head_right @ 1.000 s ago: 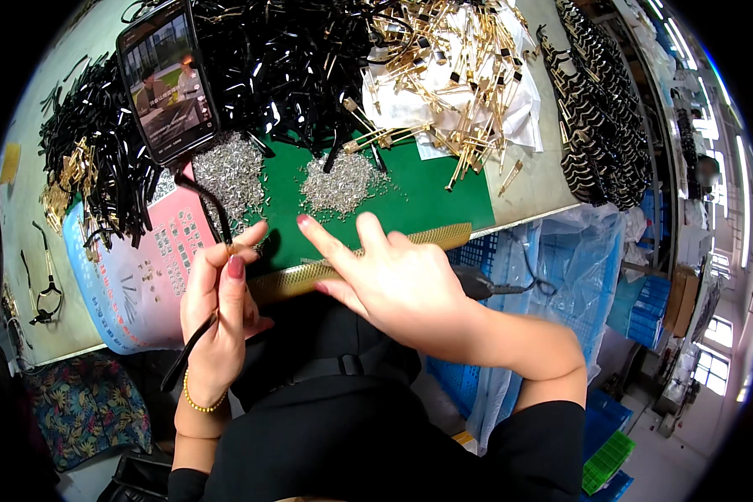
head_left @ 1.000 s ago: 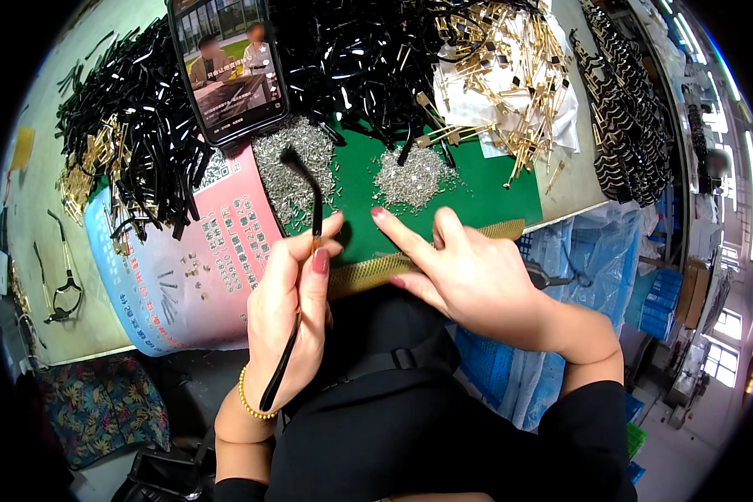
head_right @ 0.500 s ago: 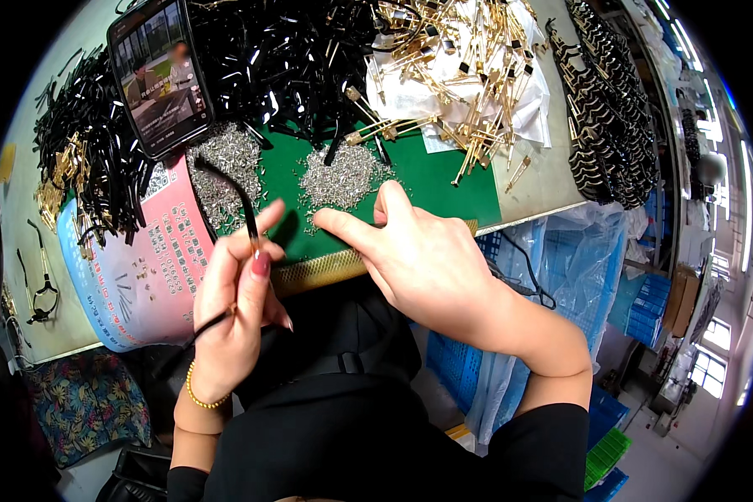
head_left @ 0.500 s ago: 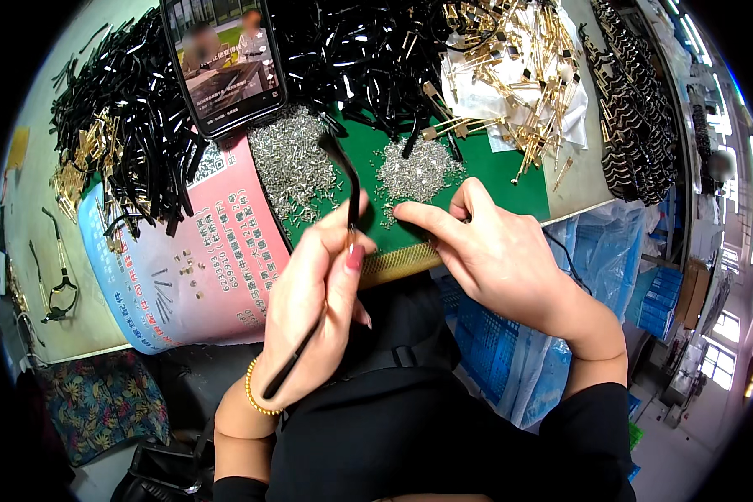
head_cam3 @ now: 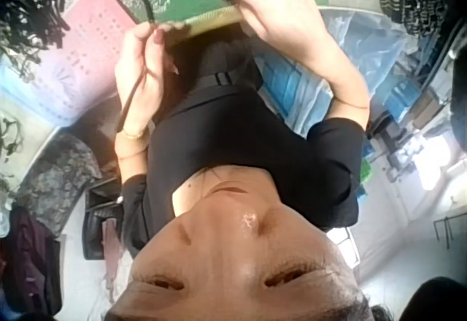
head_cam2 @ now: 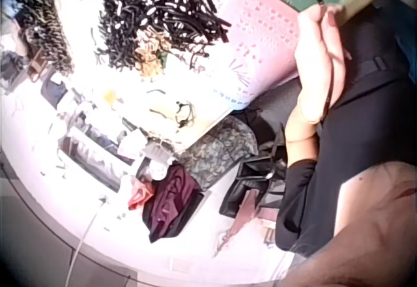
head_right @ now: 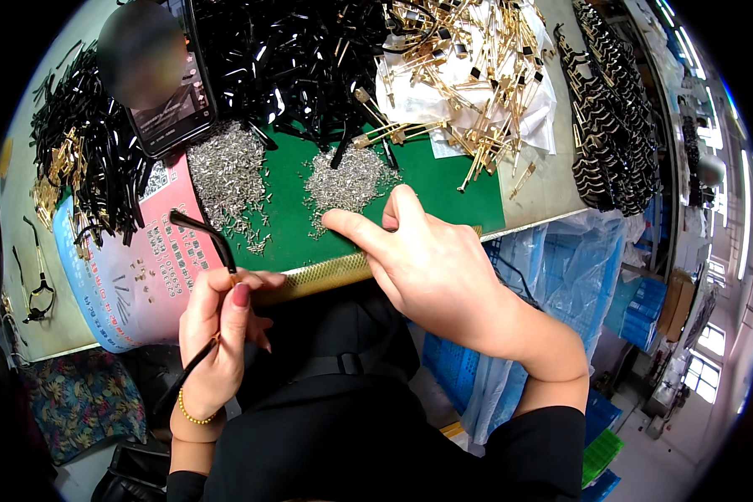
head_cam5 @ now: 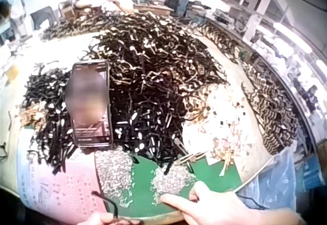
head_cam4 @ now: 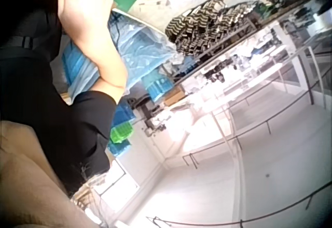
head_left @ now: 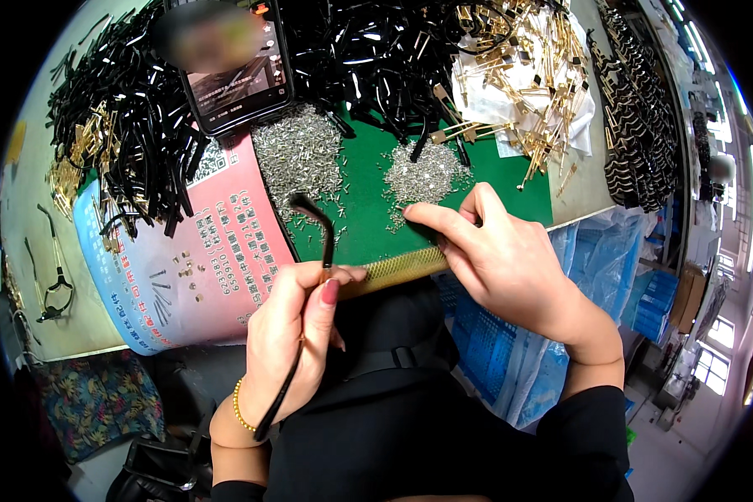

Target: The person assembles eyeglasses by hand at a workbench. They pick up frames and temple arms, insert metal components, and use a comb to smooth the plastic arms. The process is repeated for multiple units.

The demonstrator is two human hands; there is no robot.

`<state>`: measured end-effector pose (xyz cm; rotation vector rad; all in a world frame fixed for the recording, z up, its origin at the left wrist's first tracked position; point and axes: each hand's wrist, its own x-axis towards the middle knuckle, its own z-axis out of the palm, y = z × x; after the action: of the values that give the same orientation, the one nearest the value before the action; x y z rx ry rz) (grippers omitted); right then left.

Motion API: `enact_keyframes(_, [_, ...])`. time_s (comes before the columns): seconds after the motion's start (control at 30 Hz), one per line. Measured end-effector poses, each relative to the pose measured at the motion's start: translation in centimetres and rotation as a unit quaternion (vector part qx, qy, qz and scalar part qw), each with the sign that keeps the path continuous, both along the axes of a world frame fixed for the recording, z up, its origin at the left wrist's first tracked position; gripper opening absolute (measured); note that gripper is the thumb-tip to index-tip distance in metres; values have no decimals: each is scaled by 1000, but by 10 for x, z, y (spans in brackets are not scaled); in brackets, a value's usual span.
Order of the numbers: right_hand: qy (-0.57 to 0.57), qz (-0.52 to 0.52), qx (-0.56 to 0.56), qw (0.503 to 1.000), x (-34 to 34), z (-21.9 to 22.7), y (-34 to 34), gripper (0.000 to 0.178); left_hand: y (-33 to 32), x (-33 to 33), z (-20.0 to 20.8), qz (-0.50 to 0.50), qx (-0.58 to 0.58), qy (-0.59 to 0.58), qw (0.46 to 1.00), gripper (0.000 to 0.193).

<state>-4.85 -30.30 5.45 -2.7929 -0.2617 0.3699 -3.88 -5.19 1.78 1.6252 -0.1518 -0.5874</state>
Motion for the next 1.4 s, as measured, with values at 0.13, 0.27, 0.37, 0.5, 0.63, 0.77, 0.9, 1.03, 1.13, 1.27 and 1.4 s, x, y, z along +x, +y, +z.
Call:
enact_keyframes(0.13, [-2, 5, 8, 1000, 1, -1, 1, 45, 3, -1, -7, 12, -6, -9, 1000, 19])
enact_keyframes(0.27, [0, 18, 10, 1000, 4, 0, 2, 45, -1, 1, -7, 8, 13, -26, 1000, 21])
enact_keyframes(0.37, [-11, 34, 4, 999, 6, -1, 2, 47, -3, 4, -7, 7, 0, -18, 1000, 20])
enact_keyframes(0.5, [-26, 47, 0, 999, 3, -3, -1, 47, -9, 5, -2, 7, -14, 6, 1000, 19])
enact_keyframes(0.63, [-25, 50, -5, 998, 1, -4, -2, 48, -22, 11, -1, -42, -26, 39, 998, 20])
enact_keyframes(0.77, [-33, 51, 7, 998, 1, -4, -3, 48, -25, 11, 2, -72, -38, 58, 995, 19])
enact_keyframes(0.9, [-17, 38, 15, 999, 1, -2, -1, 46, -15, 6, -2, -25, -26, 12, 999, 18])
enact_keyframes(1.03, [-36, 61, 2, 997, 2, -3, -2, 48, -10, 4, -3, -2, -12, 5, 1000, 17])
enact_keyframes(1.13, [-38, 58, 7, 998, 1, -4, -4, 49, -5, 1, -5, 10, 3, -10, 1000, 18])
enact_keyframes(1.27, [-39, 60, 6, 997, 1, -5, -4, 51, -3, 0, -6, 18, 17, -38, 999, 20])
enact_keyframes(1.4, [-41, 76, -4, 996, 3, -6, -2, 52, 3, -2, -7, 34, 30, -26, 999, 18])
